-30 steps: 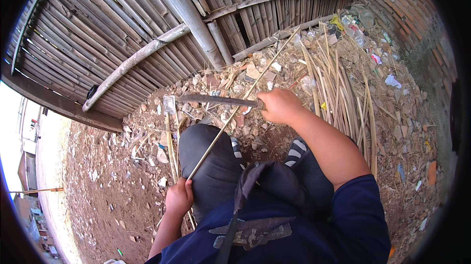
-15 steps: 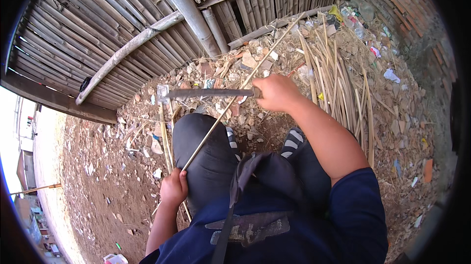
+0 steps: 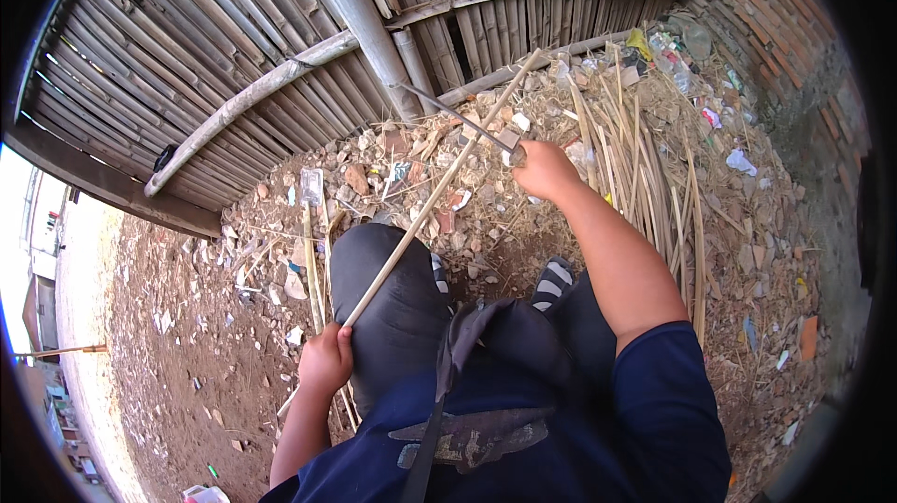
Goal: The person sits on the ground and uses a long blade to shave thin layers off bamboo strips, repeatedly drawing the blade along the length of each strip to smooth and thin it.
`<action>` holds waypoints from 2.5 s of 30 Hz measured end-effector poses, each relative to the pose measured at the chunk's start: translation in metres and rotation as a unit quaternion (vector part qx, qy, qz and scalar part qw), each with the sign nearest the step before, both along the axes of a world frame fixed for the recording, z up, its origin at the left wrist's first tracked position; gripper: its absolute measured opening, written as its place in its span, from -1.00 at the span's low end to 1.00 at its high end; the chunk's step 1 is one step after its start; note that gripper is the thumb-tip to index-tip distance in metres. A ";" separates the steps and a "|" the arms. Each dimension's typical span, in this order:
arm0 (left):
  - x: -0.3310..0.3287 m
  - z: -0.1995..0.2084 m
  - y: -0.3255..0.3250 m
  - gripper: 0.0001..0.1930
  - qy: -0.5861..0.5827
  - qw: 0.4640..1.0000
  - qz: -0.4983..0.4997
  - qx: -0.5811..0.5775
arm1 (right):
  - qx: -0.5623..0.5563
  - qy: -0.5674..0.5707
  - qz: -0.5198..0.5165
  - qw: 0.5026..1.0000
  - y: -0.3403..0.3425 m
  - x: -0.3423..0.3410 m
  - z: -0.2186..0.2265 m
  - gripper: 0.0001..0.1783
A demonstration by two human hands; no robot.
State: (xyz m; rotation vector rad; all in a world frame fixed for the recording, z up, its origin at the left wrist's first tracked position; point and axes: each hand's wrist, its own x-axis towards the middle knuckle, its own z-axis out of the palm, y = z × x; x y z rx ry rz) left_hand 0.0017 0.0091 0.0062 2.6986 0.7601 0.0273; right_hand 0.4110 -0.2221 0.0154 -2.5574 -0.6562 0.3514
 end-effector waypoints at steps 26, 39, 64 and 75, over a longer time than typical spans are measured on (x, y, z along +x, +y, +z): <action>0.003 0.000 0.005 -0.66 0.017 0.999 -0.013 -0.032 | -0.025 -0.001 0.144 0.989 0.014 -0.019 0.007 -0.73; 0.010 0.006 -0.004 -0.68 0.023 1.000 0.008 -0.009 | -0.038 0.005 0.122 0.992 0.018 -0.024 0.007 -0.67; 0.003 -0.010 0.003 -0.69 0.010 0.999 -0.004 0.031 | -0.025 0.033 0.045 0.998 0.014 -0.017 0.005 -0.75; 0.007 0.011 -0.001 -0.61 0.007 0.999 -0.015 -0.044 | -0.027 -0.054 0.077 0.995 -0.008 -0.012 0.031 -0.61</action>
